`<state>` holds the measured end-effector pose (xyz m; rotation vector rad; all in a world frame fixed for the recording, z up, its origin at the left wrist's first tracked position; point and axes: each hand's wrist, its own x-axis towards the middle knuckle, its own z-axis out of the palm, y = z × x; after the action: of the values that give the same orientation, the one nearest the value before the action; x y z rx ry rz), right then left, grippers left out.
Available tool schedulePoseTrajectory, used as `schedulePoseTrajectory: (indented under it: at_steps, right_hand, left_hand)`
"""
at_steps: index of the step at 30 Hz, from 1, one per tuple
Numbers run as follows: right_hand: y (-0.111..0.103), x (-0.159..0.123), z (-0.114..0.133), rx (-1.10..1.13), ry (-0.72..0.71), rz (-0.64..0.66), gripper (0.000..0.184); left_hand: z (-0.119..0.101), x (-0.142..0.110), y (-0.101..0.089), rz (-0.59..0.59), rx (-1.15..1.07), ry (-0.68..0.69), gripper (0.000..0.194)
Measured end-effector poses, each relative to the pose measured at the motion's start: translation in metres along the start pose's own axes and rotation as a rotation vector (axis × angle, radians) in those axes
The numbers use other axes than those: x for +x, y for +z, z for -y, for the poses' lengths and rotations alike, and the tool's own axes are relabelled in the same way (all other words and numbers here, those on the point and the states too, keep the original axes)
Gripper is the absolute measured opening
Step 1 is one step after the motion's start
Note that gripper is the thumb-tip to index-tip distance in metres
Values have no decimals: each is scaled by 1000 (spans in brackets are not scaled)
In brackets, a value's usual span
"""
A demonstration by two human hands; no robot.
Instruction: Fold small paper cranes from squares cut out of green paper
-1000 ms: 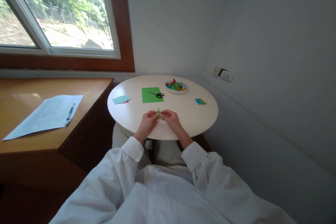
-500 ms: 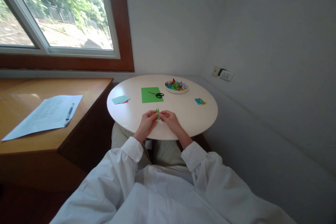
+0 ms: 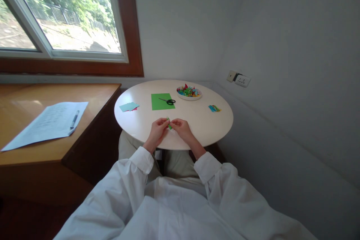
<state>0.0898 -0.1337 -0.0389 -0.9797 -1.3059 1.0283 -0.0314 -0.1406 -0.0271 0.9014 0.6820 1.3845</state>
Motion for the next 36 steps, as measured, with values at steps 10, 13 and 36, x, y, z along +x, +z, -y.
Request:
schedulePoseTrajectory:
  at_steps: [10,13,36]
  right_hand:
    - [2,0,-3,-28,-18,69,22]
    - [2,0,-3,-43,-27,90,23]
    - [4,-4,1,-77,-1,131,31]
  left_hand:
    - [-1,1,1,4,-52,-16,25]
    - [0,1,1,-20,-56,-28,24]
    - [6,8,-9,-76,-81,5,26]
